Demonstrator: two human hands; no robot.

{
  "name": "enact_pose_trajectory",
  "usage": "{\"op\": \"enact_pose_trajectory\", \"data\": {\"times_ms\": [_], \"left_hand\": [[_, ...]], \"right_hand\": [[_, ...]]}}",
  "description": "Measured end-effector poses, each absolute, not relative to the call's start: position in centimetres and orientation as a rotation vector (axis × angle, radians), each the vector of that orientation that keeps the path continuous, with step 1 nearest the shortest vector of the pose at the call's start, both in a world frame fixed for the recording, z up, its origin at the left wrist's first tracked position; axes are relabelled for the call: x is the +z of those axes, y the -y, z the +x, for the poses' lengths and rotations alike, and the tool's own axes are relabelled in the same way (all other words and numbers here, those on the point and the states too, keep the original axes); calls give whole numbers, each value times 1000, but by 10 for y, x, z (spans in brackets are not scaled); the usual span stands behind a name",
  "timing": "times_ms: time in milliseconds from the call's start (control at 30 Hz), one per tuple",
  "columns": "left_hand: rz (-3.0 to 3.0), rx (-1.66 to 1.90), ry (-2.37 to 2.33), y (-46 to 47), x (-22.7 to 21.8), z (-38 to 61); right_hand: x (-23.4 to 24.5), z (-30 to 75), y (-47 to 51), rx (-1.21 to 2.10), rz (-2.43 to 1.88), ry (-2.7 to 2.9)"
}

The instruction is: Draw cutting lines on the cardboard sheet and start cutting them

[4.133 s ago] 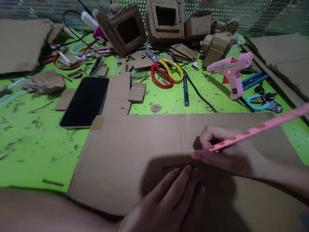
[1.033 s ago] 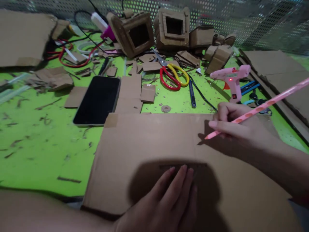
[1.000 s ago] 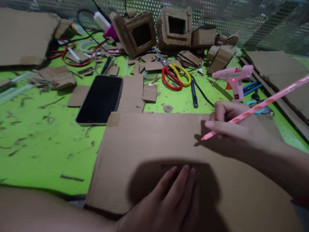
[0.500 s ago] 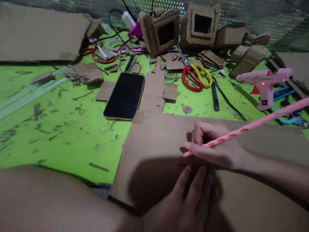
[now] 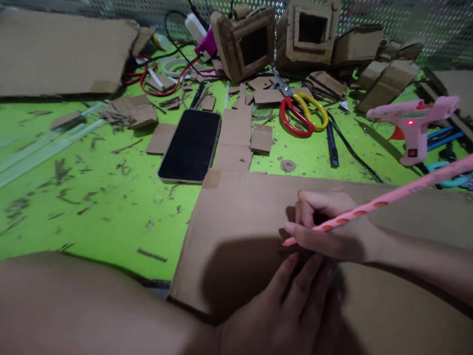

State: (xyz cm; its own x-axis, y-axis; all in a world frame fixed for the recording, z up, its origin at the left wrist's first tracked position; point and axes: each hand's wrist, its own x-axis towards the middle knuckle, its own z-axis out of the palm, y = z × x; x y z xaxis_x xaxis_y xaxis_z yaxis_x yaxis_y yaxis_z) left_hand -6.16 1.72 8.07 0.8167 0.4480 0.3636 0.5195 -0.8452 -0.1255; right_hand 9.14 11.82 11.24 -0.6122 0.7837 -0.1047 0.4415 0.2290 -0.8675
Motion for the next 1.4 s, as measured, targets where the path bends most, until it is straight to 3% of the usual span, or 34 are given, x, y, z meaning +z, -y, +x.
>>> {"op": "enact_pose_trajectory", "data": {"times_ms": [1400], "left_hand": [[-2768,-493,782,-19,83,-59]], "right_hand": [[107,91,-116,1260,-1008,2198]]}}
